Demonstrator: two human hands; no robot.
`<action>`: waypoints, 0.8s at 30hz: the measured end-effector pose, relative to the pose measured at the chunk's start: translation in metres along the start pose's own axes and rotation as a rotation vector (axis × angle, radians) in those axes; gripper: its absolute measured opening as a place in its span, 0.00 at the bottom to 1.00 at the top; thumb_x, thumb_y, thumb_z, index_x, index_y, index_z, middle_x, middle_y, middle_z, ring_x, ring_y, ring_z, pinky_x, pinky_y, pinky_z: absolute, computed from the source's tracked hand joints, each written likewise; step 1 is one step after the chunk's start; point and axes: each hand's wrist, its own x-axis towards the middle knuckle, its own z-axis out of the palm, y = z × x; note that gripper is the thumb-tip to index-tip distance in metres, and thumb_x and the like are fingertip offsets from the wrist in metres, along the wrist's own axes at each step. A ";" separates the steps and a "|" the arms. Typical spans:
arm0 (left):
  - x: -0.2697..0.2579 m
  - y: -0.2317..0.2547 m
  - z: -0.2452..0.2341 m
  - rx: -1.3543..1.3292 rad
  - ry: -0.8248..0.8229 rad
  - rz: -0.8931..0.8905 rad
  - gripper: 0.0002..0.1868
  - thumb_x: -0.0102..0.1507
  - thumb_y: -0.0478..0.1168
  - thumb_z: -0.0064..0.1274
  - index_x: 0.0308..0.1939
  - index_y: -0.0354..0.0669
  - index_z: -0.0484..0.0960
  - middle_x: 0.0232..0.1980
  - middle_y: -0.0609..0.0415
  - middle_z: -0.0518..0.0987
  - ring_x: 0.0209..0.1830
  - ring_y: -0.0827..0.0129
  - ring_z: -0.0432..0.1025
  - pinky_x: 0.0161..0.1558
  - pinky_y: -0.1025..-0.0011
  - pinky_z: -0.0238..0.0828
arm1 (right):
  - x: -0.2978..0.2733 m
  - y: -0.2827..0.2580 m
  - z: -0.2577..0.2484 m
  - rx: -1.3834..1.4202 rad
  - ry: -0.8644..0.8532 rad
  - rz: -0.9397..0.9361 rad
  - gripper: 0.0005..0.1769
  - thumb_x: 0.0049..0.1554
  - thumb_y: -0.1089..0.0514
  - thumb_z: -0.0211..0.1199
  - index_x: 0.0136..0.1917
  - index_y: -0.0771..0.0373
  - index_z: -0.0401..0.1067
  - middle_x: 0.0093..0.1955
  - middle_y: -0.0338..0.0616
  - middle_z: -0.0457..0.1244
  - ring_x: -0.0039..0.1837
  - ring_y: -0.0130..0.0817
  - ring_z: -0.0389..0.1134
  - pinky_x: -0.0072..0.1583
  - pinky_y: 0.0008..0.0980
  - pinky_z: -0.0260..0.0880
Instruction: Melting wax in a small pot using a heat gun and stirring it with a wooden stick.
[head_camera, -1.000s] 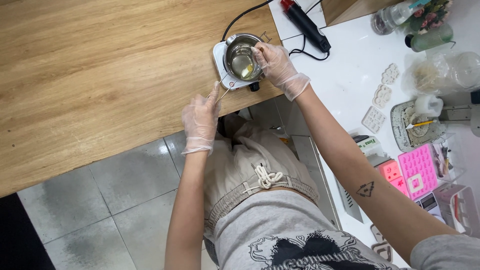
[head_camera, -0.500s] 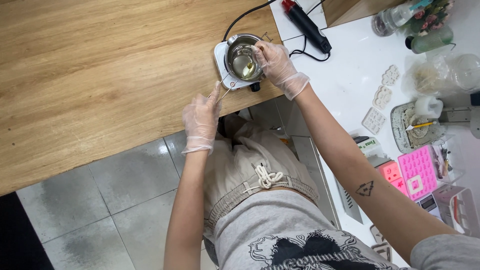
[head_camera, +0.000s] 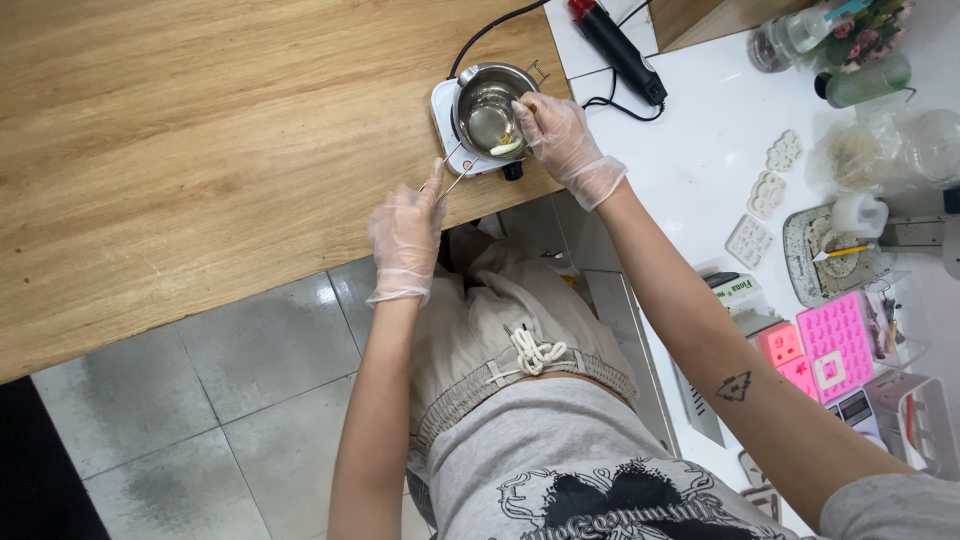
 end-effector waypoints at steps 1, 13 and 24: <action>0.000 0.001 0.001 -0.001 -0.007 -0.009 0.34 0.62 0.49 0.59 0.73 0.71 0.70 0.32 0.57 0.71 0.25 0.69 0.67 0.25 0.66 0.66 | -0.002 -0.005 -0.003 0.028 0.018 0.008 0.12 0.70 0.57 0.50 0.45 0.63 0.66 0.35 0.41 0.62 0.33 0.35 0.62 0.41 0.34 0.66; 0.000 -0.008 0.014 -0.170 0.008 0.028 0.33 0.63 0.51 0.61 0.72 0.79 0.70 0.28 0.52 0.74 0.30 0.58 0.77 0.30 0.57 0.77 | -0.019 -0.016 0.010 0.122 0.245 0.216 0.15 0.69 0.53 0.49 0.40 0.50 0.68 0.32 0.38 0.64 0.39 0.43 0.70 0.45 0.36 0.72; -0.002 -0.006 0.002 -0.130 -0.004 0.016 0.31 0.64 0.53 0.59 0.71 0.78 0.71 0.30 0.54 0.75 0.32 0.60 0.77 0.31 0.59 0.76 | -0.026 -0.038 0.029 0.124 0.255 0.416 0.18 0.70 0.50 0.45 0.38 0.50 0.65 0.30 0.39 0.63 0.39 0.46 0.70 0.46 0.42 0.71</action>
